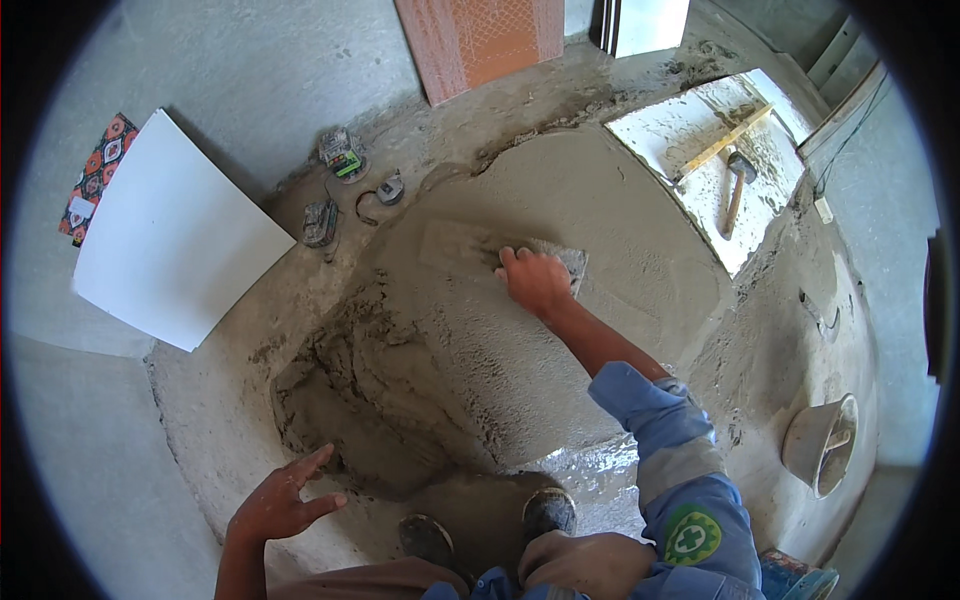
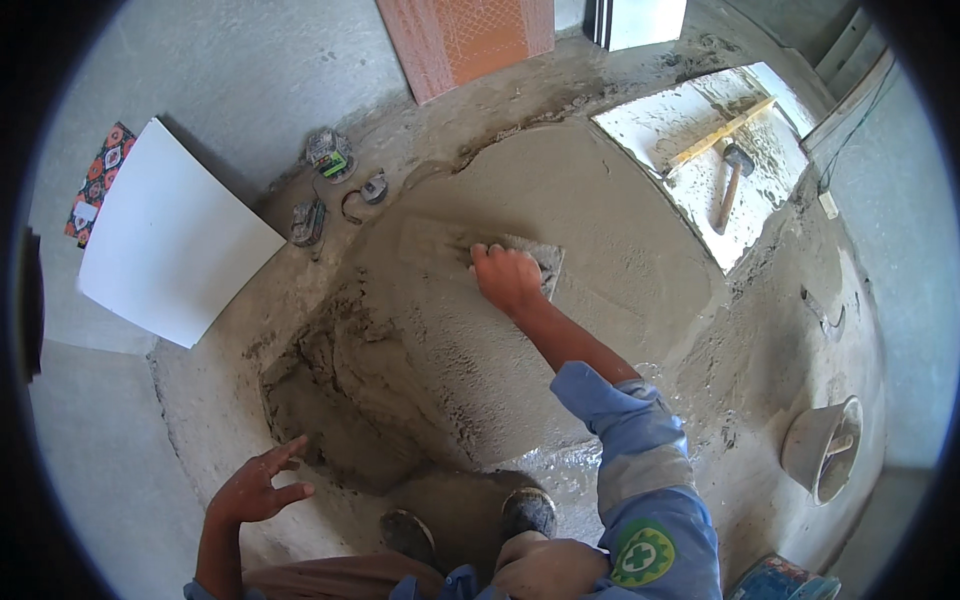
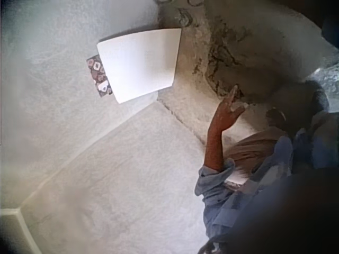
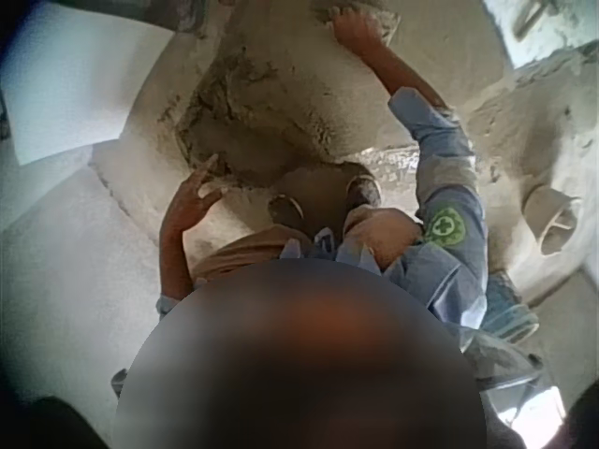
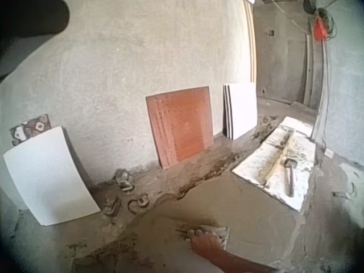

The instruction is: The person spreads and levels wet cement on the floor using a rectangular wooden float, then smooths the surface with a handheld wooden tool.

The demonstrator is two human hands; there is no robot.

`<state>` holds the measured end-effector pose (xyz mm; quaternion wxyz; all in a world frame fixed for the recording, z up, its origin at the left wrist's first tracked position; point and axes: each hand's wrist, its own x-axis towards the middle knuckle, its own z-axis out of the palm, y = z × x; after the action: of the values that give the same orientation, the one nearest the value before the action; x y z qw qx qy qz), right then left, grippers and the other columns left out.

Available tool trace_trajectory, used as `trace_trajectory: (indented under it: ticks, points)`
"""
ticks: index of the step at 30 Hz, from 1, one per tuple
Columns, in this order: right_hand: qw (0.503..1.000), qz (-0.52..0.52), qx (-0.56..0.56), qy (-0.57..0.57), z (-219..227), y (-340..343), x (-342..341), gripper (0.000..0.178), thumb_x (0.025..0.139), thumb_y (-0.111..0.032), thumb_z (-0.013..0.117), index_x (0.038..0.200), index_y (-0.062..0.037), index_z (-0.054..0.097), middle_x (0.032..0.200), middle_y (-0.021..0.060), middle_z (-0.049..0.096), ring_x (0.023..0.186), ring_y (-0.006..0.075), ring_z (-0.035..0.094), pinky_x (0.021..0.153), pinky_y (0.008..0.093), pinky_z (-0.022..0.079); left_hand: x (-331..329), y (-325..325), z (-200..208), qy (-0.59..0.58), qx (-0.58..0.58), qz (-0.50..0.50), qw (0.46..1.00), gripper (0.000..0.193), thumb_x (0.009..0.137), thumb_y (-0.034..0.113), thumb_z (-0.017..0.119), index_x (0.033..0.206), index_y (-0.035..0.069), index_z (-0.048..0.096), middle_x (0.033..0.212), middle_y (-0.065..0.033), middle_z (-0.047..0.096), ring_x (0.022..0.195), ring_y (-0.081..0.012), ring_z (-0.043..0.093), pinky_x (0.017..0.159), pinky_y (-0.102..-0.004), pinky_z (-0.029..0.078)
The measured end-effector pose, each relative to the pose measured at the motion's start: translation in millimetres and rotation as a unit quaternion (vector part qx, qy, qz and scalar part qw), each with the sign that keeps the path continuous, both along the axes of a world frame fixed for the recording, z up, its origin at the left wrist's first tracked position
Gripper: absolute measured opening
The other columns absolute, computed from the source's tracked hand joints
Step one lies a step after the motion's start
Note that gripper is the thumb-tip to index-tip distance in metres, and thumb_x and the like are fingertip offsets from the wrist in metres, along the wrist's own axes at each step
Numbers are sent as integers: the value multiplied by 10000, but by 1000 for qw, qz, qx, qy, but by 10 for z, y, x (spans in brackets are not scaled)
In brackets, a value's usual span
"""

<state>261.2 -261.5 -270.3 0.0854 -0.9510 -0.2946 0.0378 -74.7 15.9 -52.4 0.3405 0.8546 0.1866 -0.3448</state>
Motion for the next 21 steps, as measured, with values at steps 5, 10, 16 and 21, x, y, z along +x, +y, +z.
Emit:
trace_trajectory:
  ticks: [5, 10, 16, 21]
  points:
    - [998, -68, 3, 6, -15, -12, 442, 328, 962, -374, 597, 1088, -71, 595, 960, 174, 715, 911, 359, 718, 770, 486, 574, 134, 79, -115, 24, 29, -8, 999, 875, 844, 485, 767, 1504, 35, 410, 1412, -254, 545, 1225, -367, 609, 1013, -437, 488]
    - [988, -155, -18, 3, 25, -146, 798, 311, 940, -352, 626, 1087, -79, 636, 1011, 173, 732, 938, 353, 724, 803, 478, 577, 250, 97, -170, 17, 18, -15, 1000, 871, 849, 481, 765, 1505, 32, 407, 1409, -262, 545, 1239, -369, 598, 1023, -439, 481]
    - [952, -303, -18, 26, 69, -846, 1109, 380, 932, -422, 641, 1131, -98, 653, 1076, 183, 722, 1053, 372, 688, 910, 485, 539, 283, 90, -177, 3, 4, -26, 1000, 870, 847, 433, 785, 1501, 10, 399, 1410, -276, 537, 1235, -372, 601, 1021, -434, 482]
    - [890, -454, 12, 38, 77, -1316, 1260, 423, 901, -405, 672, 1195, -101, 680, 1179, 175, 705, 1143, 349, 663, 961, 457, 530, 48, 179, -206, 5, -33, 5, 999, 851, 857, 402, 784, 1502, 9, 392, 1396, -274, 549, 1212, -368, 621, 985, -437, 507]
